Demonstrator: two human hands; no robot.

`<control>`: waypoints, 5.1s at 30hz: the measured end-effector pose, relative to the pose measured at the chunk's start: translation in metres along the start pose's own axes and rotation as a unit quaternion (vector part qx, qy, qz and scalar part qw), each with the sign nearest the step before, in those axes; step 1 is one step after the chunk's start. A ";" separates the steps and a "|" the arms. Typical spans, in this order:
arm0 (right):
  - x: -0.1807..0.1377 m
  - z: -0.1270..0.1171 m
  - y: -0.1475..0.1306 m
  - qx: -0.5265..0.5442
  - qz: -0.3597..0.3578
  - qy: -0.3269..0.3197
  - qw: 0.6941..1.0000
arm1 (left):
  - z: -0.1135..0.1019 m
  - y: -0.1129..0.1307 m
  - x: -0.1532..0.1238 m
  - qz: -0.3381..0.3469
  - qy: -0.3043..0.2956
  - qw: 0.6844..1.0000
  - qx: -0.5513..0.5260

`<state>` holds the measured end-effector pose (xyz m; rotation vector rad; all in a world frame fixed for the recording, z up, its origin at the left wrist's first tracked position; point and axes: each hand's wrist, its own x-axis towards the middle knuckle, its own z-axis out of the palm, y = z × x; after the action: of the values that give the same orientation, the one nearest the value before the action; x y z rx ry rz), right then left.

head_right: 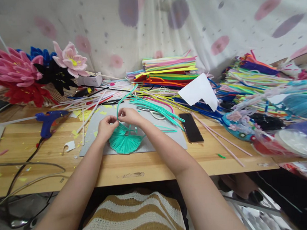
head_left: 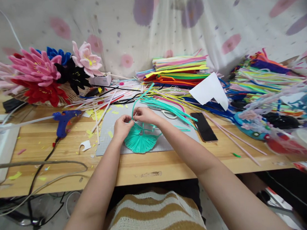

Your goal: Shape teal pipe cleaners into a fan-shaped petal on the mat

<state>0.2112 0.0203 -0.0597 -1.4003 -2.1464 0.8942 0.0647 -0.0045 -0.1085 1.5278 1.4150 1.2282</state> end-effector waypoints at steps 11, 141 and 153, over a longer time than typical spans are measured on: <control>-0.001 0.006 0.000 -0.011 -0.053 0.000 0.999 | 0.004 -0.001 0.001 -0.036 -0.020 0.994 -0.099; -0.011 0.001 0.002 0.035 -0.027 0.030 0.999 | 0.005 0.019 0.006 -0.198 -0.034 0.933 -0.299; -0.009 0.015 -0.001 0.003 -0.065 0.048 0.997 | 0.018 0.013 0.010 -0.138 0.162 0.945 -0.247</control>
<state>0.2040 0.0072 -0.0695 -1.2578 -2.1324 0.7692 0.0856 0.0051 -0.1006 0.7862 1.3290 1.5563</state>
